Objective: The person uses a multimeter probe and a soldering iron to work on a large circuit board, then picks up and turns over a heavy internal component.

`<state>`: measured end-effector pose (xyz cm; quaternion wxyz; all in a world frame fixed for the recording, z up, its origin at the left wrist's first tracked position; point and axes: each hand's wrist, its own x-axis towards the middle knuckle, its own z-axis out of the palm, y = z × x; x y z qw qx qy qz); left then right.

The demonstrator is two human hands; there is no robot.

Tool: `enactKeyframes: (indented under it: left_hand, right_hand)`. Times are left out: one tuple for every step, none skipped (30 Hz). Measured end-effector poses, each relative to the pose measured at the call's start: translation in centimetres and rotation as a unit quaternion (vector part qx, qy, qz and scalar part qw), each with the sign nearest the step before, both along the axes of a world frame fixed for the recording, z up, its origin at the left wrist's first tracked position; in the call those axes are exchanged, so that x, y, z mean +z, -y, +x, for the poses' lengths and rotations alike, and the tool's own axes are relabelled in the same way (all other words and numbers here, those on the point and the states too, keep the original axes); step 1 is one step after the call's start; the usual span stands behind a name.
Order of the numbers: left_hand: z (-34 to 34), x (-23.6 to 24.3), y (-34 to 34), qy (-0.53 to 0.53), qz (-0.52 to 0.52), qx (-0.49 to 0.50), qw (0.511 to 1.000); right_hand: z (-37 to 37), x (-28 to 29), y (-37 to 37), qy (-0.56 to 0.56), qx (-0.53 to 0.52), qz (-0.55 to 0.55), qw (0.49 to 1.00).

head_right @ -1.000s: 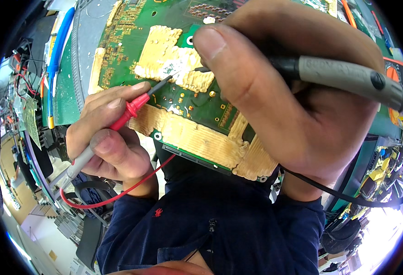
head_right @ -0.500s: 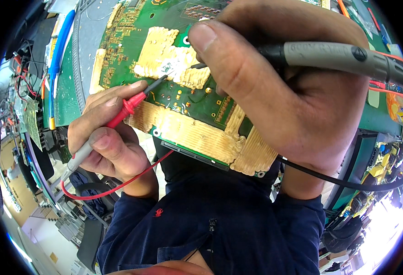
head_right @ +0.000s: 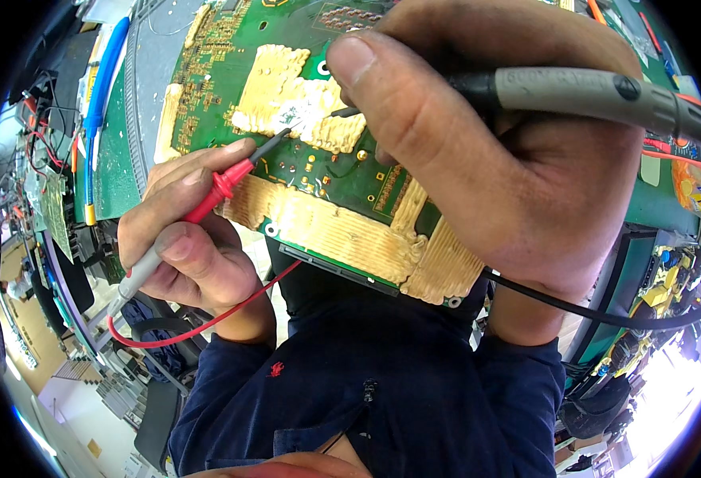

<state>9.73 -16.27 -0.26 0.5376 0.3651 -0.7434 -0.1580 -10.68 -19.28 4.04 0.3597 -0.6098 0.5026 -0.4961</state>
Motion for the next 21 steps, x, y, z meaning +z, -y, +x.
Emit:
enactKeyframes:
  left_hand:
    - [-0.06, 0.09, 0.05, 0.000, 0.001, -0.002, 1.000]
    - [-0.12, 0.18, 0.09, -0.001, 0.003, -0.004, 1.000]
    - [-0.13, 0.21, 0.13, -0.002, 0.003, -0.005, 1.000]
    - [-0.06, 0.20, 0.06, 0.001, 0.004, -0.001, 1.000]
    - [0.00, 0.19, -0.01, 0.004, 0.005, 0.003, 1.000]
    - [0.04, 0.21, -0.07, 0.008, 0.007, 0.007, 1.000]
    - [0.05, 0.18, -0.10, 0.008, 0.007, 0.009, 1.000]
    - [0.05, 0.17, -0.13, 0.007, 0.007, 0.010, 1.000]
    - [-0.03, 0.12, -0.09, 0.002, 0.006, 0.008, 1.000]
    - [-0.02, 0.05, -0.06, -0.002, 0.006, 0.006, 1.000]
    - [-0.01, -0.01, -0.02, -0.005, 0.005, 0.004, 1.000]
    - [0.01, -0.02, 0.01, -0.005, 0.004, 0.002, 1.000]
    - [-0.01, 0.01, 0.01, -0.006, 0.005, 0.001, 1.000]
    - [-0.02, 0.04, 0.01, -0.006, 0.005, 0.000, 1.000]
    - [-0.06, 0.07, 0.01, -0.007, 0.006, -0.001, 1.000]
    - [-0.07, 0.09, 0.02, -0.008, 0.006, -0.002, 1.000]
    - [-0.08, 0.11, 0.05, -0.008, 0.006, -0.004, 1.000]
    - [-0.06, 0.12, 0.09, -0.006, 0.005, -0.005, 1.000]
    - [-0.04, 0.16, 0.11, -0.004, 0.005, -0.006, 1.000]
    - [-0.03, 0.20, 0.13, -0.003, 0.005, -0.007, 1.000]
    - [-0.02, 0.25, 0.14, -0.001, 0.006, -0.007, 1.000]
  right_hand:
    - [-0.10, 0.13, -0.02, -0.004, -0.003, 0.000, 1.000]
    - [-0.20, 0.26, -0.05, -0.008, -0.005, 0.000, 1.000]
    - [-0.22, 0.43, -0.16, -0.011, -0.013, 0.003, 1.000]
    - [-0.16, 0.38, -0.13, -0.012, -0.015, 0.004, 1.000]
    - [-0.12, 0.34, -0.12, -0.013, -0.018, 0.006, 1.000]
    - [-0.10, 0.29, -0.10, -0.015, -0.020, 0.007, 1.000]
    - [-0.06, 0.27, -0.10, -0.016, -0.021, 0.007, 1.000]
    - [-0.04, 0.25, -0.10, -0.016, -0.021, 0.007, 1.000]
    - [-0.03, 0.27, -0.10, -0.014, -0.020, 0.008, 1.000]
    - [0.04, 0.22, -0.12, -0.012, -0.022, 0.007, 1.000]
    - [0.11, 0.18, -0.12, -0.010, -0.023, 0.005, 1.000]
    - [0.21, 0.09, -0.15, -0.007, -0.027, 0.002, 1.000]
    - [0.20, 0.06, -0.15, -0.006, -0.028, 0.001, 1.000]
    - [0.19, 0.03, -0.15, -0.006, -0.029, 0.000, 1.000]
    - [0.11, 0.03, -0.12, -0.009, -0.027, 0.000, 1.000]
    - [0.07, 0.06, -0.11, -0.012, -0.026, 0.000, 1.000]
    - [0.03, 0.09, -0.09, -0.015, -0.026, 0.000, 1.000]
    - [0.01, 0.12, -0.07, -0.017, -0.025, 0.001, 1.000]
    - [-0.02, 0.15, -0.06, -0.016, -0.024, 0.002, 1.000]
    - [-0.05, 0.17, -0.05, -0.016, -0.024, 0.003, 1.000]
    - [-0.09, 0.19, -0.03, -0.015, -0.023, 0.005, 1.000]
